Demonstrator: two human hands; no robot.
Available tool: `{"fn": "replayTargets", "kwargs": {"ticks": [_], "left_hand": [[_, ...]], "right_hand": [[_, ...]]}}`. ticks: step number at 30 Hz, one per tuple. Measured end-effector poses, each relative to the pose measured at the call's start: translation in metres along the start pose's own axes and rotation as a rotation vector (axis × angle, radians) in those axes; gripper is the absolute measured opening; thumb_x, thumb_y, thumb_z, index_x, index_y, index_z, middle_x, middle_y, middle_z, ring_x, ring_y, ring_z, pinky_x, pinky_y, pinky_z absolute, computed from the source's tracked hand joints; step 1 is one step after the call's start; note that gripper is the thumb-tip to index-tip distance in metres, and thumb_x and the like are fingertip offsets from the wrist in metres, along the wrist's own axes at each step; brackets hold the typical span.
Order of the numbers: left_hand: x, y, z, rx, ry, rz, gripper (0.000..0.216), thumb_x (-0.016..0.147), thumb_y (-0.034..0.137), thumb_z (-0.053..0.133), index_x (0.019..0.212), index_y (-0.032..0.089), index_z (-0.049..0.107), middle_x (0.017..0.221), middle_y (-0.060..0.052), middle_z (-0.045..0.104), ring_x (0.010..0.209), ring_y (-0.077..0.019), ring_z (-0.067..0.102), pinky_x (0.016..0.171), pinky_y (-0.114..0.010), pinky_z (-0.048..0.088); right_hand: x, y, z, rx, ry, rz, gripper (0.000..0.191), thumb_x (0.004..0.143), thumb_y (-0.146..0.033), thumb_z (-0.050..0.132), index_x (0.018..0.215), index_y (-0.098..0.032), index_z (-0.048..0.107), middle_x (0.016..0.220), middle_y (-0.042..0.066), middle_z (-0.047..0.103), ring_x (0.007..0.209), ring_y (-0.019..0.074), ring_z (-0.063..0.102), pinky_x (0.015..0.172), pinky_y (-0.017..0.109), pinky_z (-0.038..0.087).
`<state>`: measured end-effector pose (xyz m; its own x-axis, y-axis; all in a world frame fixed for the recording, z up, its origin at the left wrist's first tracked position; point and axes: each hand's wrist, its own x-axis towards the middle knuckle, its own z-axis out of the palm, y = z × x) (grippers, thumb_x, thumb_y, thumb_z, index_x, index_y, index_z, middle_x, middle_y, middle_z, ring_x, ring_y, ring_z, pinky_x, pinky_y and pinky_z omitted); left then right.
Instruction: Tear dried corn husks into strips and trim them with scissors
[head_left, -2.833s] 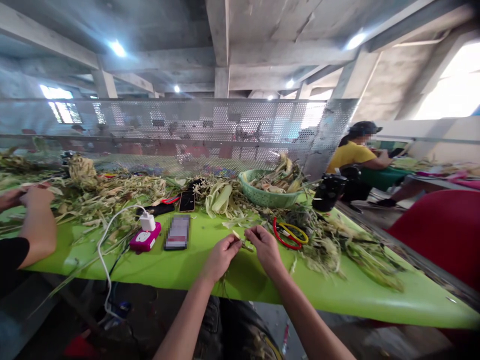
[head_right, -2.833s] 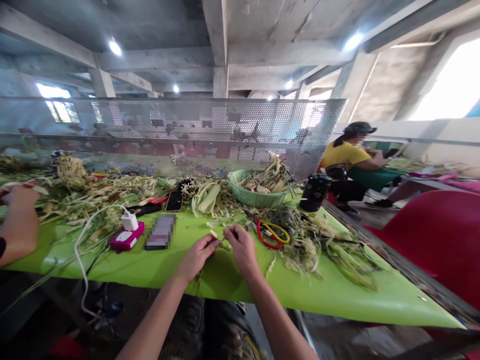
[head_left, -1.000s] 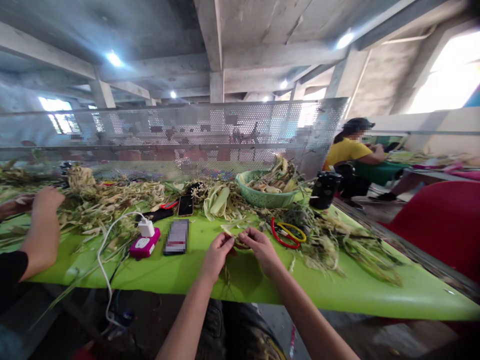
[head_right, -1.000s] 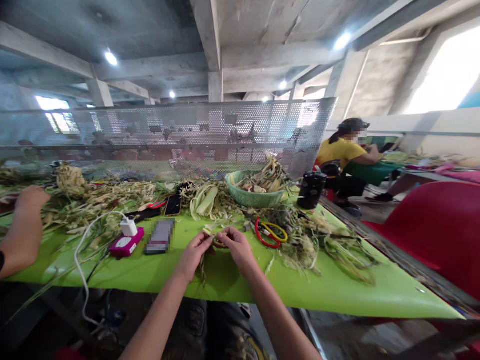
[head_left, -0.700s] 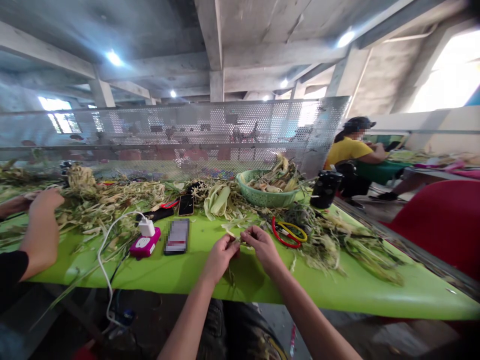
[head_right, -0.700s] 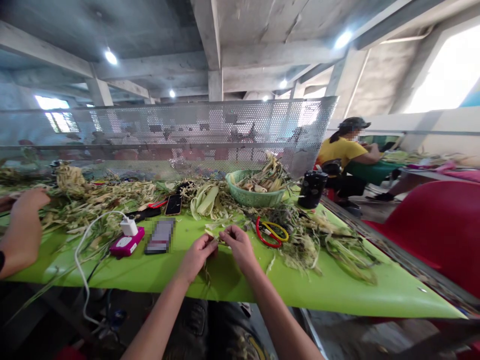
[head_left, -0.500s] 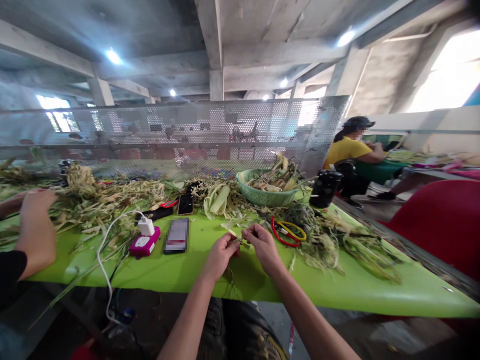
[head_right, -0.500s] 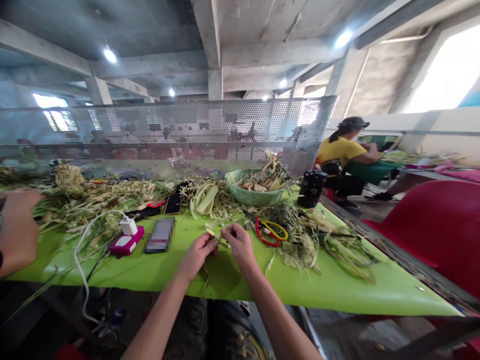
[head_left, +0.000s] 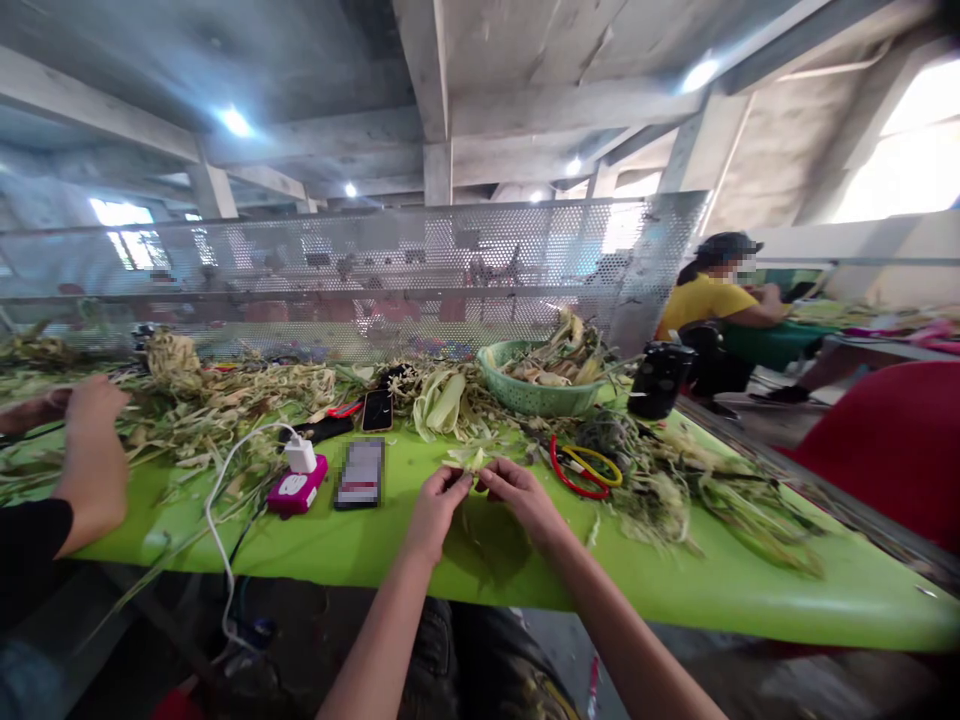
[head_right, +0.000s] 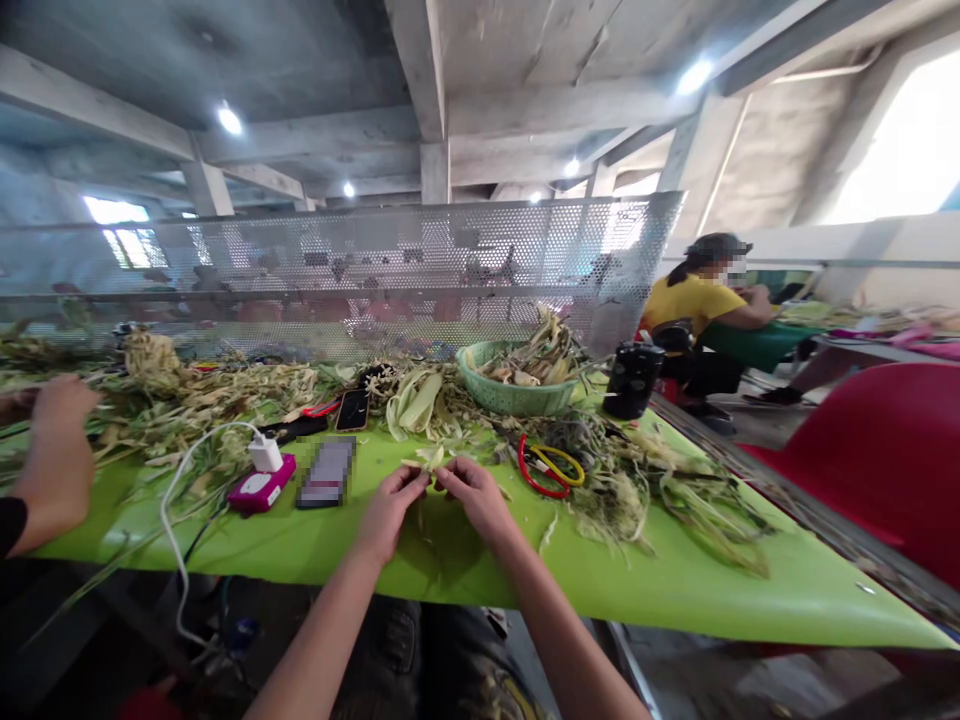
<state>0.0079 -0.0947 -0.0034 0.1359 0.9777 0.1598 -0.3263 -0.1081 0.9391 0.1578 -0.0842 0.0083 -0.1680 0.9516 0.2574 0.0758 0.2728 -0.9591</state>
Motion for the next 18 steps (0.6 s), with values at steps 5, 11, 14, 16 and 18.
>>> {"fn": "replayTargets", "kwargs": {"ticks": [5,11,14,16,18], "left_hand": [[0.0020,-0.0048,0.0000,-0.030,0.041,-0.002,0.026,0.071,0.042,0.069,0.077,0.017,0.067,0.074,-0.002,0.063,0.073,-0.0158,0.054,0.071,-0.026,0.040],[0.0008,-0.0011,0.0008,-0.128,0.034,-0.079,0.027,0.069,0.041,0.071,0.075,0.016,0.063,0.066,0.001,0.058,0.065,-0.0127,0.051,0.065,-0.024,0.040],[0.0015,-0.0019,0.0000,-0.154,0.043,-0.079,0.028,0.068,0.040,0.073,0.075,0.015,0.062,0.066,0.001,0.058,0.065,-0.0124,0.052,0.065,-0.024,0.040],[0.0034,-0.0042,-0.0015,-0.148,0.038,-0.078,0.029,0.067,0.040,0.074,0.077,0.015,0.062,0.065,0.002,0.058,0.063,-0.0122,0.052,0.064,-0.024,0.040],[0.0057,-0.0067,-0.0030,-0.157,0.035,-0.096,0.031,0.066,0.039,0.075,0.081,0.015,0.063,0.065,0.002,0.058,0.062,-0.0118,0.052,0.063,-0.024,0.040]], "right_hand": [[-0.0002,-0.0002,0.0008,-0.029,0.023,-0.026,0.034,0.073,-0.051,0.064,0.066,-0.018,0.059,0.063,-0.001,0.055,0.060,0.0139,0.047,0.059,0.026,0.037],[-0.0002,-0.0004,0.0025,-0.040,0.093,-0.075,0.033,0.073,-0.048,0.064,0.061,-0.018,0.056,0.059,-0.001,0.052,0.060,0.0144,0.045,0.059,0.027,0.036],[0.0004,0.0012,0.0035,-0.046,0.110,-0.081,0.033,0.074,-0.048,0.063,0.061,-0.019,0.054,0.059,-0.001,0.051,0.060,0.0146,0.045,0.058,0.027,0.036],[0.0006,0.0027,0.0031,-0.079,0.116,-0.084,0.033,0.075,-0.049,0.061,0.062,-0.019,0.053,0.059,-0.002,0.049,0.059,0.0147,0.044,0.058,0.027,0.035],[-0.0001,0.0037,0.0021,-0.123,0.138,-0.111,0.030,0.077,-0.047,0.061,0.067,-0.019,0.053,0.062,-0.002,0.049,0.059,0.0145,0.043,0.056,0.026,0.034]]}}
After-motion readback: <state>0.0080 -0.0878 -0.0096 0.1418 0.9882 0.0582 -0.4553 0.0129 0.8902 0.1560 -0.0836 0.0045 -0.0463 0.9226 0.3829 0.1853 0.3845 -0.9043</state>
